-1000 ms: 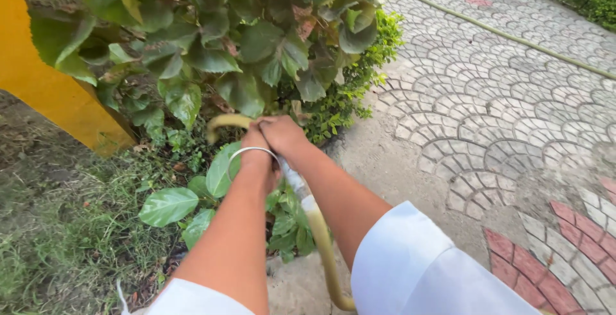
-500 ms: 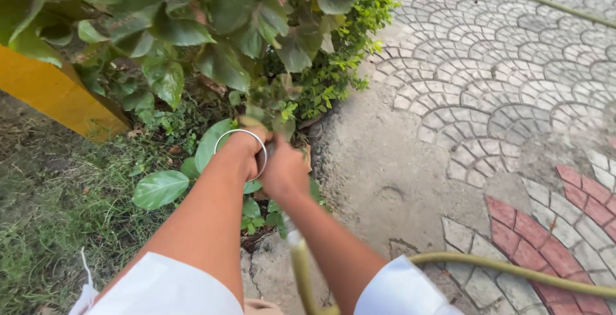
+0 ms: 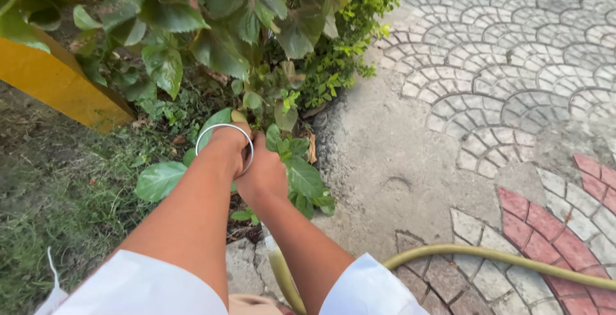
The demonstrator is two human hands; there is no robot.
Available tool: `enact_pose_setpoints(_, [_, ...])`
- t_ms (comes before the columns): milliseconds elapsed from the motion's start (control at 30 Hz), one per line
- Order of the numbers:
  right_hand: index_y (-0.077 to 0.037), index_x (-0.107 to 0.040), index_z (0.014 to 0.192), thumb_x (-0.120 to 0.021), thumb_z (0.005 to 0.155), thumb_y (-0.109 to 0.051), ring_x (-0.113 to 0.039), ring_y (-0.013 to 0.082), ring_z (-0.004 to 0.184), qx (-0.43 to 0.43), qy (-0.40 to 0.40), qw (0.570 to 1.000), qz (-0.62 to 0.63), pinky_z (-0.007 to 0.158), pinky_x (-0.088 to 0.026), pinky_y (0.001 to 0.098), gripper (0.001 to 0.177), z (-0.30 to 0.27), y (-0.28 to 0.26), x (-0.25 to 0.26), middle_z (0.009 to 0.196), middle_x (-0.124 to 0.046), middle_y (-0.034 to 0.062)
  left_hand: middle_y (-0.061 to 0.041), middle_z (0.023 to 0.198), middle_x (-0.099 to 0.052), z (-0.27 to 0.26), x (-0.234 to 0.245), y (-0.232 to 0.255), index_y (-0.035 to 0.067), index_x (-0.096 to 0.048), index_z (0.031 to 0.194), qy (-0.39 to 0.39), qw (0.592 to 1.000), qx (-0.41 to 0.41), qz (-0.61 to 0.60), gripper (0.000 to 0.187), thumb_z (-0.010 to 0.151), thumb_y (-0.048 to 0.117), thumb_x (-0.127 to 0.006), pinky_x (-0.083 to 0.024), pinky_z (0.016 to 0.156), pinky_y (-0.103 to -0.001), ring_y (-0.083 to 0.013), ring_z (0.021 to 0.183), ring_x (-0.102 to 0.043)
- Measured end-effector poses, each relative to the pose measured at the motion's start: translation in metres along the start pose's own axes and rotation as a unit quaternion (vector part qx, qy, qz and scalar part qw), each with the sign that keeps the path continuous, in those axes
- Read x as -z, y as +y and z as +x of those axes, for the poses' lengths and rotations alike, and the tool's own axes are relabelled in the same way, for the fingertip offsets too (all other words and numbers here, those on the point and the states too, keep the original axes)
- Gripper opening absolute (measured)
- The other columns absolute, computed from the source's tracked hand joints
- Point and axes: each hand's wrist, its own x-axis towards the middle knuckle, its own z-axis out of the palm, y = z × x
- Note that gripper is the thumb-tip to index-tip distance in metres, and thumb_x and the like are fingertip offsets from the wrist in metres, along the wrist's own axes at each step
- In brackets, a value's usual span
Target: Repairing a leak in a garden hose by wrapping it with tape or a sealant wrap.
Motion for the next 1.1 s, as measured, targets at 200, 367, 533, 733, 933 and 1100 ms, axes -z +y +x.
enact_pose_setpoints(200, [-0.012, -0.046, 0.131, -0.064, 0.090, -0.032, -0.067, 0.0465, 0.105, 0.022, -0.023, 0.998, -0.048, 0.090, -0.053, 0.0583, 0.049, -0.004, 0.003, -0.001, 0.108, -0.072, 0.0227, -0.003, 0.066, -0.057, -0.023, 0.007, 0.005, 0.009, -0.059, 0.074, 0.046, 0.998, 0.014, 0.042, 0.024, 0.096, 0.018, -0.058, -0.037, 0.044, -0.037, -0.0169, 0.051, -0.050])
enact_pose_setpoints(367, [-0.010, -0.043, 0.133, -0.060, 0.093, -0.033, -0.068, 0.0464, 0.104, 0.016, -0.012, 1.000, -0.015, 0.089, -0.053, 0.0589, 0.049, -0.006, 0.004, -0.004, 0.105, -0.072, 0.0241, -0.004, 0.069, -0.059, -0.028, 0.004, 0.007, 0.008, -0.060, 0.076, 0.048, 0.996, 0.021, 0.067, 0.022, 0.096, 0.016, -0.057, -0.040, 0.043, -0.035, -0.0162, 0.052, -0.052])
enact_pose_setpoints(533, [-0.010, -0.044, 0.131, -0.056, 0.096, -0.035, -0.068, 0.0463, 0.104, 0.009, -0.003, 1.000, 0.007, 0.090, -0.052, 0.0591, 0.044, -0.006, 0.008, -0.004, 0.105, -0.073, 0.0237, -0.005, 0.074, -0.060, -0.037, -0.003, 0.009, 0.006, -0.060, 0.081, 0.059, 0.995, -0.003, 0.086, 0.013, 0.093, 0.009, -0.058, -0.045, 0.044, -0.031, -0.0146, 0.054, -0.053])
enact_pose_setpoints(733, [-0.012, -0.045, 0.130, -0.060, 0.093, -0.040, -0.066, 0.0456, 0.108, -0.006, -0.011, 1.000, -0.009, 0.093, -0.051, 0.0582, 0.049, -0.011, 0.009, -0.003, 0.108, -0.072, 0.0227, -0.008, 0.076, -0.063, -0.029, -0.001, -0.001, 0.004, -0.063, 0.085, 0.042, 0.996, -0.020, 0.077, 0.011, 0.093, 0.010, -0.061, -0.048, 0.045, -0.036, -0.0186, 0.057, -0.060])
enact_pose_setpoints(933, [-0.011, -0.041, 0.136, -0.060, 0.092, -0.044, -0.067, 0.0445, 0.108, -0.001, -0.031, 0.999, -0.009, 0.093, -0.053, 0.0564, 0.058, -0.016, 0.005, -0.003, 0.109, -0.072, 0.0227, -0.008, 0.079, -0.065, -0.016, 0.010, -0.007, 0.007, -0.065, 0.088, 0.045, 0.993, -0.029, 0.102, 0.005, 0.091, 0.011, -0.066, -0.049, 0.049, -0.037, -0.0198, 0.061, -0.061])
enact_pose_setpoints(1100, [-0.013, -0.043, 0.136, -0.060, 0.091, -0.045, -0.067, 0.0444, 0.108, 0.000, -0.038, 0.999, -0.013, 0.093, -0.053, 0.0560, 0.057, -0.014, 0.006, -0.006, 0.109, -0.073, 0.0219, -0.008, 0.082, -0.067, -0.005, 0.022, -0.009, 0.009, -0.067, 0.091, 0.044, 0.991, -0.038, 0.120, 0.004, 0.090, 0.011, -0.070, -0.051, 0.053, -0.039, -0.0209, 0.064, -0.063])
